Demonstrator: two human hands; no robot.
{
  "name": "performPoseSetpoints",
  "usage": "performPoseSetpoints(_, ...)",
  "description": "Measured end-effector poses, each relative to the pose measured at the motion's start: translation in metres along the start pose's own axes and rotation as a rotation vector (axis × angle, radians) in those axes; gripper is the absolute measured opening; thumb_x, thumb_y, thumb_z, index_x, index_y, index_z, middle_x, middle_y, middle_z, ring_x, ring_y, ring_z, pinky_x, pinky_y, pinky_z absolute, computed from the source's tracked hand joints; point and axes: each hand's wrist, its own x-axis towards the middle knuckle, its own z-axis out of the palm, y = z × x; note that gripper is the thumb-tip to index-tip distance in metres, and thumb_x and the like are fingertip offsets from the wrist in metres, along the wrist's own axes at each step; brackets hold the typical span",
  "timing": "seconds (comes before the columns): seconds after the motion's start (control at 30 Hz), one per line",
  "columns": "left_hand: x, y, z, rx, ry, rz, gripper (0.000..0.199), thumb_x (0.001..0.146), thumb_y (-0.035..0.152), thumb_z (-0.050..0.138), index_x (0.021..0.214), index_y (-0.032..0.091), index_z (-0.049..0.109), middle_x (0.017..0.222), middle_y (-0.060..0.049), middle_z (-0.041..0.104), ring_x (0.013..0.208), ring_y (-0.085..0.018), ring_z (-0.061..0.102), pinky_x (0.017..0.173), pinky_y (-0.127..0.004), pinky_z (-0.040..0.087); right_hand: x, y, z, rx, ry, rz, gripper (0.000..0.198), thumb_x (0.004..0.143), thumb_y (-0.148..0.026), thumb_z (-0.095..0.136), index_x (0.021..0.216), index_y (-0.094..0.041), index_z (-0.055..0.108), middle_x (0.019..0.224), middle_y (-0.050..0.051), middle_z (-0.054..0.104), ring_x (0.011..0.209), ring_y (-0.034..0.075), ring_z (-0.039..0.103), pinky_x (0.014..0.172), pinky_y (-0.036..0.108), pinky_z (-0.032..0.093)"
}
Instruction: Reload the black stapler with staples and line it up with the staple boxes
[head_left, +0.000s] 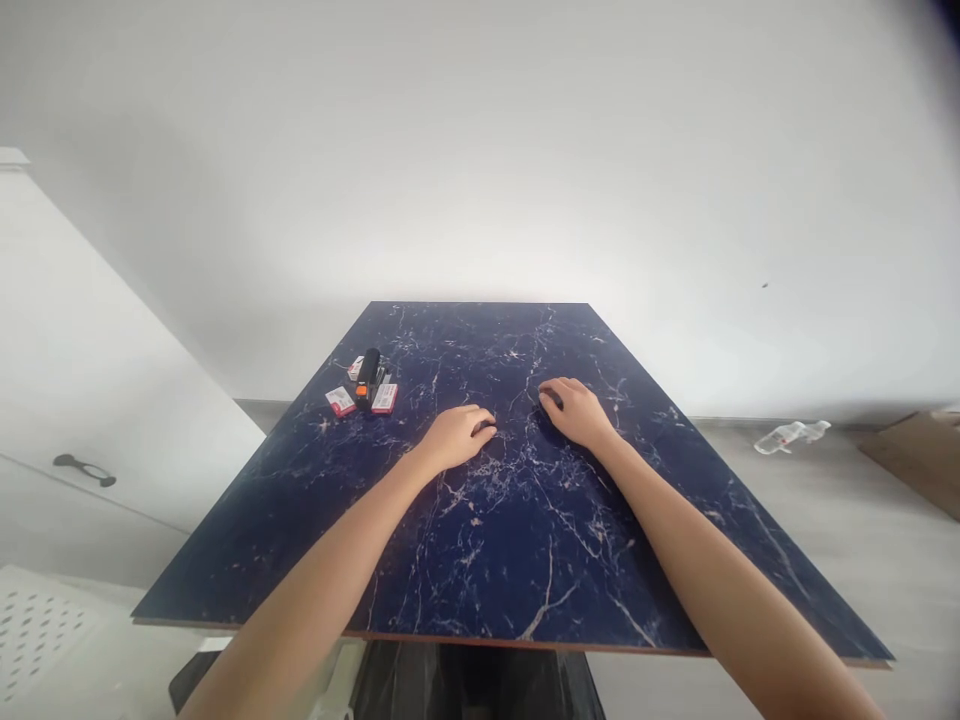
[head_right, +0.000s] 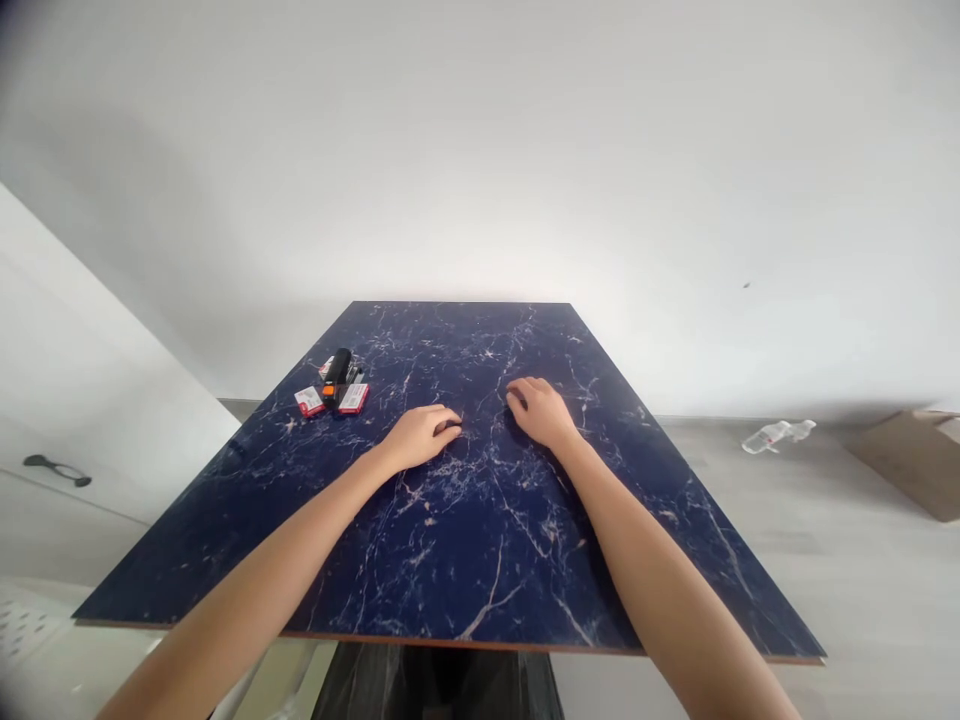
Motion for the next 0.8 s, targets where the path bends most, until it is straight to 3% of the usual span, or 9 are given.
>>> performPoseSetpoints(0.1,-0.01,0.002,0.001,0.055,0.006,0.045,0.036,0.102,0.043,0.047,0.123,0.024,0.069,0.109,-0.009,0.069,0.104,-0.026,0.063,0.091,-0.041,0.051,-0.003,-0.023,-0.005,0.047,-0.006,-0.095,0.035,0.099,-0.033,0.046,0.126,-0.021,0.065,0.122,0.012,0.069,0.115,0.03,0.062,0.1,0.048,0.05)
performPoseSetpoints(0.2,-0.021,0.01,0.003,0.112,0.089,0.059,0.045,0.101,0.043,0.049,0.141,0.024,0.056,0.136,-0.012,0.059,0.13,-0.033,0.048,0.108,-0.052,0.043,-0.009,-0.06,-0.012,0.111,-0.049,-0.27,0.054,0.097,-0.039,0.052,0.149,-0.025,0.047,0.156,0.013,0.044,0.138,0.034,0.047,0.107,0.056,0.047)
performPoseSetpoints(0.27,-0.023,0.014,0.006,0.109,0.084,0.077,0.052,0.1,0.041,0.05,0.149,0.026,0.046,0.15,-0.011,0.049,0.14,-0.035,0.039,0.113,-0.056,0.038,-0.017,-0.086,-0.013,0.152,-0.119,-0.365,0.061,0.096,-0.039,0.055,0.154,-0.028,0.04,0.161,0.011,0.036,0.141,0.036,0.044,0.108,0.058,0.047)
performPoseSetpoints(0.4,-0.021,0.014,0.009,0.076,-0.047,0.138,0.051,0.098,0.029,0.048,0.149,0.027,0.047,0.15,-0.008,0.052,0.14,-0.03,0.043,0.117,-0.051,0.037,-0.036,-0.12,-0.005,0.188,-0.221,-0.445,0.058,0.099,-0.023,0.045,0.156,-0.024,0.038,0.158,0.011,0.042,0.144,0.032,0.04,0.118,0.058,0.039)
performPoseSetpoints(0.6,-0.021,0.006,0.009,0.099,-0.125,0.096,0.062,0.097,0.028,0.046,0.158,0.025,0.034,0.162,-0.007,0.037,0.15,-0.03,0.031,0.123,-0.051,0.029,-0.039,-0.12,-0.002,0.202,-0.252,-0.43,0.054,0.101,-0.026,0.044,0.155,-0.024,0.041,0.153,0.01,0.05,0.143,0.032,0.043,0.116,0.058,0.042)
performPoseSetpoints(0.8,-0.022,0.007,0.008,0.088,-0.167,0.093,0.053,0.101,0.034,0.042,0.154,0.032,0.042,0.161,-0.001,0.04,0.152,-0.032,0.028,0.123,-0.052,0.028,-0.033,-0.112,-0.003,0.262,-0.249,-0.394,0.05,0.097,-0.028,0.053,0.147,-0.025,0.051,0.144,0.009,0.058,0.135,0.03,0.051,0.113,0.054,0.045)
